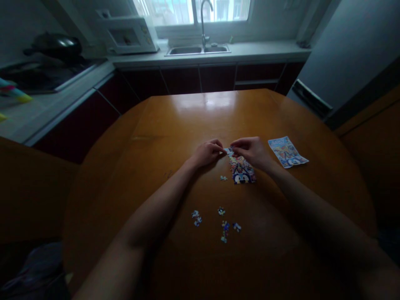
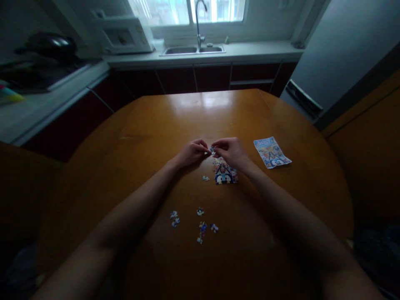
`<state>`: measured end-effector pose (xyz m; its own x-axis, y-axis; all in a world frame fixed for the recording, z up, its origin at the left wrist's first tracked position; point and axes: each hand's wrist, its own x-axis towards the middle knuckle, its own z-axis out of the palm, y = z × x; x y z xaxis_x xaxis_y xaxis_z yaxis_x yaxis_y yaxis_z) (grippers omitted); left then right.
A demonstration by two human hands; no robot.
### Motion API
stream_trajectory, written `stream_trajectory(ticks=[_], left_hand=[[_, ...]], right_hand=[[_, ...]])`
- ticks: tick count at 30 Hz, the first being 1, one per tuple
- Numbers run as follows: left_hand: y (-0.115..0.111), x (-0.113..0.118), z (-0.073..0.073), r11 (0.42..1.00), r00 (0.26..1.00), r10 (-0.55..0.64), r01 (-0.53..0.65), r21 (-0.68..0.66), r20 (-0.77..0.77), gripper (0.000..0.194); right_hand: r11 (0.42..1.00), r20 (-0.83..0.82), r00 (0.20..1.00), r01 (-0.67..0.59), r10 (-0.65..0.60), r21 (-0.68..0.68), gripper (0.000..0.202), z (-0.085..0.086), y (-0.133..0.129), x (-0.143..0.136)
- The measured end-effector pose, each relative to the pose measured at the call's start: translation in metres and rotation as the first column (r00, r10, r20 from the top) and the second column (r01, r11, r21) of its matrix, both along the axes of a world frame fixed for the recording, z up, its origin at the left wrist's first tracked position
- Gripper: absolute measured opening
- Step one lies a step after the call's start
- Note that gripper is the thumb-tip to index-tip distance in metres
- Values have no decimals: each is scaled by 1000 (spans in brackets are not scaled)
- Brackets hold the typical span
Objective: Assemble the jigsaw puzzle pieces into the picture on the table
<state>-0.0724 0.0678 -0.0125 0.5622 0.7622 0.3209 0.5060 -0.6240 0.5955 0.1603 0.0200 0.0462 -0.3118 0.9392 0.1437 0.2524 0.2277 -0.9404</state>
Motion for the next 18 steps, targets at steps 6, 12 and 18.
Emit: stream_trajectory(ticks=[6, 12, 18], left_hand=[[-1, 0, 1, 1000, 1000, 1, -1, -12, 8, 17], [1, -1, -1, 999, 999, -12, 13, -34, 38, 16], [2, 0, 0, 998, 999, -12, 15, -57, 51, 15]], right_hand=[[980, 178, 973, 122, -150, 159, 13, -32, 16, 10], [922, 456, 888, -119, -67, 367, 13, -44, 15, 2], [871, 585, 802, -201, -117, 448, 10, -50, 16, 1]])
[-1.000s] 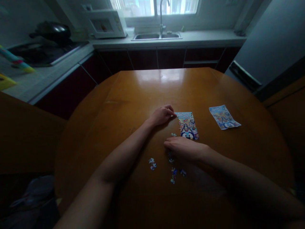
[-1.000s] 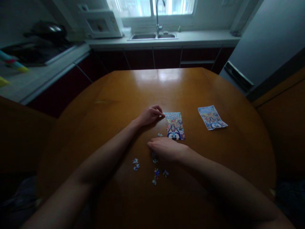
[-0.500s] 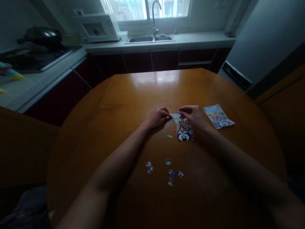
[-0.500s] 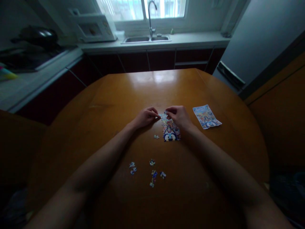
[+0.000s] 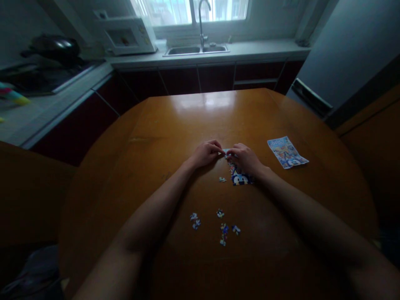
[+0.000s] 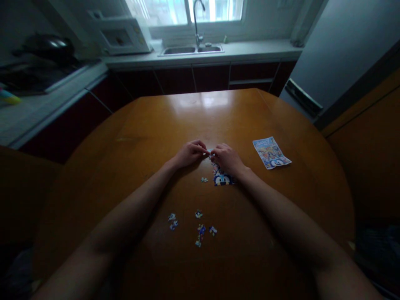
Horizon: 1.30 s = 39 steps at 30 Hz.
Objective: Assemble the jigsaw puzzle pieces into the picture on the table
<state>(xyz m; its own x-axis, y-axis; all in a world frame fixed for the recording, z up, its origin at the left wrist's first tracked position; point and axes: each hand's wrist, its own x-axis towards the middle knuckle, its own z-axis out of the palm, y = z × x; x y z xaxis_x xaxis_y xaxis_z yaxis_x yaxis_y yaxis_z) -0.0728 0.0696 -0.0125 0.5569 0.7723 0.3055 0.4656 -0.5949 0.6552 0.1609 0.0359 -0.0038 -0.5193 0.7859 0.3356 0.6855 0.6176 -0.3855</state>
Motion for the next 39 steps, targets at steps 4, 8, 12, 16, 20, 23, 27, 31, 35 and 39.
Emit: stream_trajectory(ticks=[4, 8, 12, 16, 20, 23, 27, 31, 35, 39], left_hand=[[0, 0, 1, 1000, 1000, -6, 6, 4, 3, 15], [0, -1, 1, 1000, 1000, -7, 7, 3, -2, 15], [0, -1, 1, 1000, 1000, -5, 5, 14, -17, 16], [-2, 1, 3, 999, 1000, -6, 8, 44, -28, 16], [-4, 3, 6, 999, 999, -36, 36, 34, -8, 17], [-6, 4, 8, 1000, 1000, -19, 19, 23, -16, 17], [-7, 4, 9, 1000, 1000, -14, 15, 9, -20, 18], [-6, 3, 10, 1000, 1000, -22, 22, -11, -15, 18], [-6, 3, 10, 1000, 1000, -21, 21, -16, -19, 16], [-6, 3, 9, 1000, 1000, -17, 16, -17, -24, 15]], right_hand=[[1000, 4, 1000, 0, 0, 1, 11, -3, 1, -1], [1000, 4, 1000, 0, 0, 5, 12, -3, 2, -1], [1000, -25, 1000, -4, 5, 5, 17, -2, 0, -1], [1000, 10, 1000, -14, 14, 22, 16, 4, -2, -2], [997, 99, 994, -56, 50, 59, 16, 13, -5, 0], [992, 164, 983, -98, 83, 85, 16, 17, -9, 3], [989, 196, 976, -113, 94, 93, 19, 18, -12, 5], [991, 148, 984, -109, 96, 81, 20, 13, -11, 7], [995, 26, 998, -66, 64, 81, 23, 6, -7, 11], [995, 7, 996, -85, 85, 61, 27, 3, -6, 13]])
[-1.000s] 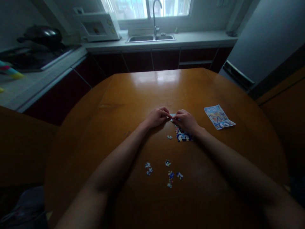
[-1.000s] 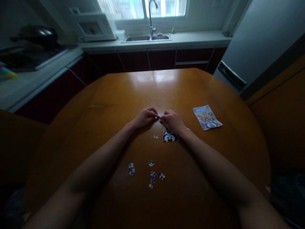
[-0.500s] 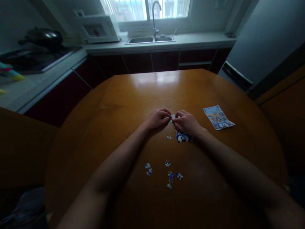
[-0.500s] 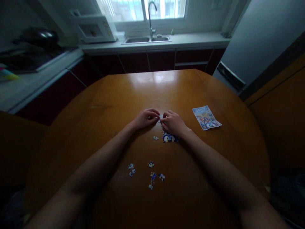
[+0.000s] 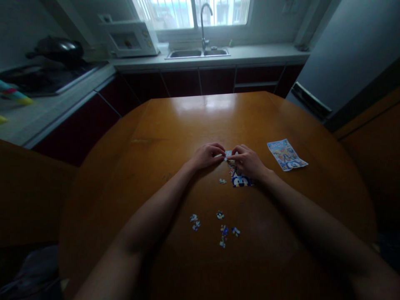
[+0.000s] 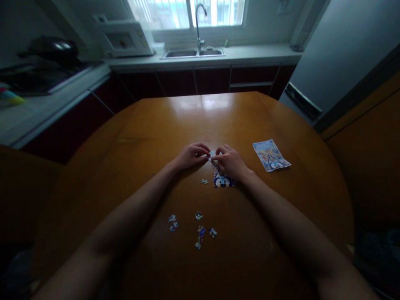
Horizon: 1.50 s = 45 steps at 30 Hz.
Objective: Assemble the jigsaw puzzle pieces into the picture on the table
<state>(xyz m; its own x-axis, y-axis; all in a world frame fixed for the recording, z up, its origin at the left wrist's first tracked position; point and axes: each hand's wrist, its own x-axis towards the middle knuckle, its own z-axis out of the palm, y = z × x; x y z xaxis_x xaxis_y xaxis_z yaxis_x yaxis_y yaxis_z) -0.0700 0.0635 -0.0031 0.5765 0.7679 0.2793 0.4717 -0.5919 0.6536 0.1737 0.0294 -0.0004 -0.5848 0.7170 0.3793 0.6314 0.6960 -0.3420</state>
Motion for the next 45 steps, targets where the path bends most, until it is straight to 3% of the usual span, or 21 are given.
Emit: stream_trajectory(ticks=[24, 29, 32, 35, 45], left_hand=[[4, -5, -7, 998, 998, -64, 64, 7, -9, 18], [4, -4, -6, 997, 997, -74, 74, 32, -11, 16], [3, -4, -5, 997, 998, -65, 66, 35, -17, 15], [3, -3, -4, 998, 998, -57, 58, 37, -19, 15], [3, -3, -4, 997, 998, -67, 67, 32, -14, 14]], right_hand=[[998, 2, 998, 58, -58, 20, 34, -2, 1, -4], [1000, -19, 1000, 13, -13, -7, 17, 14, -20, -13], [991, 90, 991, -86, 96, -106, 7, 28, -42, -23], [975, 167, 975, -112, 145, -192, 13, 35, -54, -29], [964, 159, 982, -59, 102, -259, 5, 29, -60, -39]])
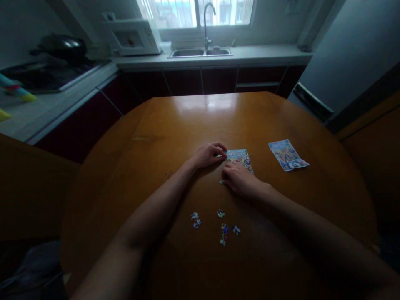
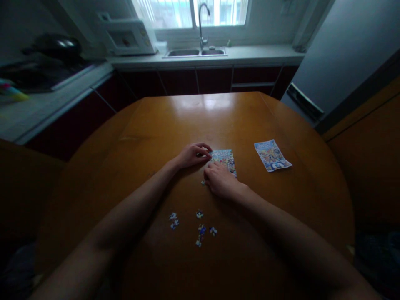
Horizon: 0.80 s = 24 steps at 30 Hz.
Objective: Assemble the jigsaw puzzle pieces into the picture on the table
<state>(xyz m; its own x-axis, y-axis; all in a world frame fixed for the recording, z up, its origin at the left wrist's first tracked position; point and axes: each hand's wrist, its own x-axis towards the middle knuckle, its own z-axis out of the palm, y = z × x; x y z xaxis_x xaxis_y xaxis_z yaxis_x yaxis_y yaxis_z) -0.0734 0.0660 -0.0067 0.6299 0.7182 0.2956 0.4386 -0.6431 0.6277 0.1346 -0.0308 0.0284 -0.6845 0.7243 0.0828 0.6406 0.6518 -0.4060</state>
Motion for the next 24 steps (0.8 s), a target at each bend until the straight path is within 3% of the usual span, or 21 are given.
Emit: stream_trajectory(ticks=[7, 11, 13, 16, 19, 24], left_hand=[[-1, 0, 2, 1000, 1000, 3, -3, -2, -8, 15], [1, 0, 2, 1000, 1000, -1, 1, -12, -1, 15], [2, 1, 1, 999, 999, -9, 11, -53, 43, 16], [4, 1, 0, 988, 982, 22, 8, -156, 187, 18], [8, 0, -1, 977, 944, 126, -65, -202, 306, 22], [15, -6, -2, 968, 912, 210, -142, -207, 353, 26]], right_hand=[[979, -211, 972, -138, 104, -152, 17, 2, 4, -1], [995, -270, 962, 21, -47, -98, 16, -2, 10, -2], [999, -279, 959, 50, -52, -13, 16, -4, 7, -8], [992, -186, 982, 8, 15, 126, 22, -6, -3, -25], [980, -45, 999, 18, -9, 199, 23, -5, -6, -48], [984, 102, 991, 67, -84, 163, 24, -2, 8, -76]])
